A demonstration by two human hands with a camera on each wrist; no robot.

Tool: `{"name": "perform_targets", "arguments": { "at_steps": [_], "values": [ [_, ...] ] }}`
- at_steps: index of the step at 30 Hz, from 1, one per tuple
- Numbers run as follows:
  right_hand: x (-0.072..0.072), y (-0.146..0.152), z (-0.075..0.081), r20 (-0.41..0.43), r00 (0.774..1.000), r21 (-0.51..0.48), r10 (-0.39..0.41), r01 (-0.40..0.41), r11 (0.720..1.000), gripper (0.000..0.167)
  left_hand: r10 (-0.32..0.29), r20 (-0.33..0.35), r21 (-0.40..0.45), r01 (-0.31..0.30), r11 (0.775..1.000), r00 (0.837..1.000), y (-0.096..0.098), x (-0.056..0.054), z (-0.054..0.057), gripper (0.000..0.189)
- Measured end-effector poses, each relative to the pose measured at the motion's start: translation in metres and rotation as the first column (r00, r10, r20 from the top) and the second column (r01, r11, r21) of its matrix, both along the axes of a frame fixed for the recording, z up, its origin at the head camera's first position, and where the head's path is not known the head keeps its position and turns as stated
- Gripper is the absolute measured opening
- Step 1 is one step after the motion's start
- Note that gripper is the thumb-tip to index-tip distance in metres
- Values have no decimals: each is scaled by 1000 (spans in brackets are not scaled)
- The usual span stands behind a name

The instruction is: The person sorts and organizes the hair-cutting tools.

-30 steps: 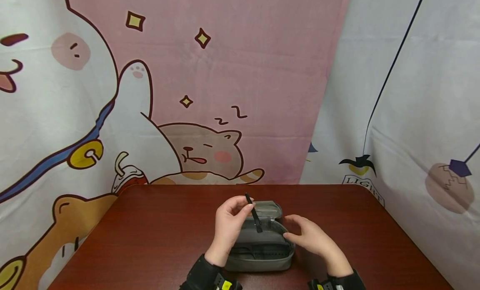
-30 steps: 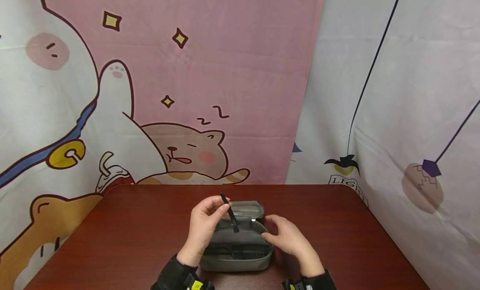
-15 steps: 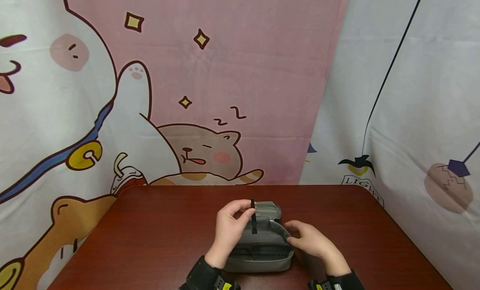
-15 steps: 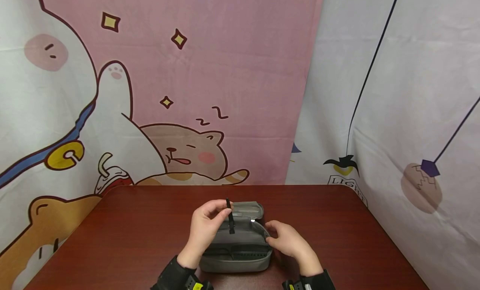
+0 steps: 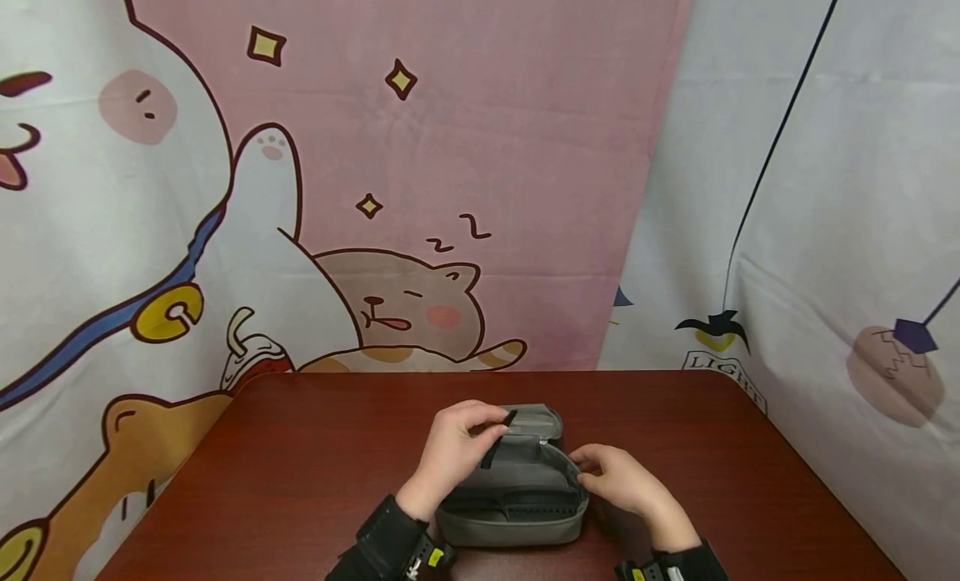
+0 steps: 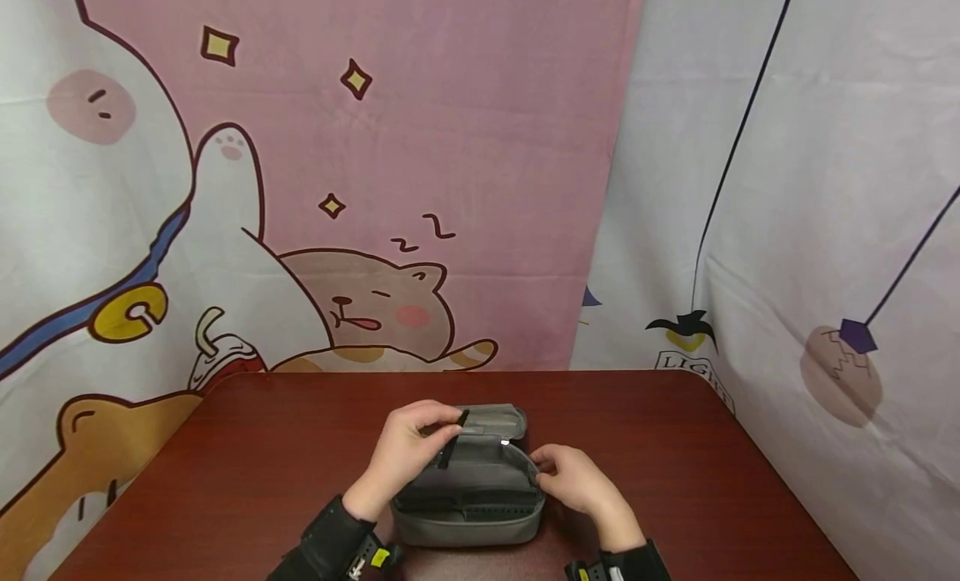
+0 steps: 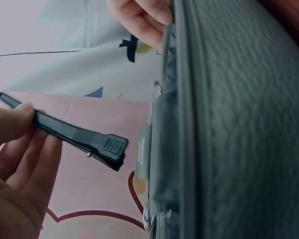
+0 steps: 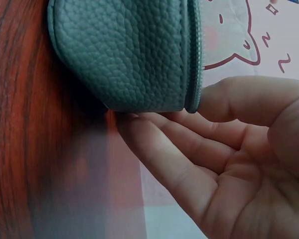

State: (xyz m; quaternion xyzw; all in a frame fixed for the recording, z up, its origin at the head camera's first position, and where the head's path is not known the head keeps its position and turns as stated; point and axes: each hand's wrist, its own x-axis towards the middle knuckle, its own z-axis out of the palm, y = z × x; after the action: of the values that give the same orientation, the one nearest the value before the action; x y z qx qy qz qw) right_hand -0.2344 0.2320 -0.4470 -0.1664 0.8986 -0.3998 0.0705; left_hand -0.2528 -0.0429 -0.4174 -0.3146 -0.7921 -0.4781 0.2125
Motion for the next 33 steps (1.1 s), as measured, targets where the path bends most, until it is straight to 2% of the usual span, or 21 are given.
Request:
{"name": "perform_targets", "arguments": {
  "at_steps": [4, 7, 11, 15, 22, 33],
  "values": [
    [0, -1, -1, -14, 1000, 0, 2, -2, 1000, 24, -38, -31, -125, 34, 992, 999, -2, -4, -1, 21],
    [0, -1, -2, -27, 1000, -5, 7, -8, 1000, 23, -86, -62, -217, 70, 974, 994, -4, -8, -2, 20],
    [0, -2, -2, -39, 999, -8, 8, -8, 1000, 23, -124, -57, -350, 97, 932, 991, -5, -11, -4, 18],
    [0, -2, -2, -42, 999, -3, 8, -8, 1000, 22, -134, -70, -462, 87, 883, 988, -6, -12, -6, 16],
    [0, -2, -2, -29, 1000, -7, 5, -5, 1000, 23, -155, -90, -558, 79, 826, 984, -6, -17, -12, 15],
    [0, -1, -2, -33, 999, -3, 12, -12, 1000, 22, -136, -149, -686, -3, 728, 979, -5, -24, -26, 16]
  ]
}}
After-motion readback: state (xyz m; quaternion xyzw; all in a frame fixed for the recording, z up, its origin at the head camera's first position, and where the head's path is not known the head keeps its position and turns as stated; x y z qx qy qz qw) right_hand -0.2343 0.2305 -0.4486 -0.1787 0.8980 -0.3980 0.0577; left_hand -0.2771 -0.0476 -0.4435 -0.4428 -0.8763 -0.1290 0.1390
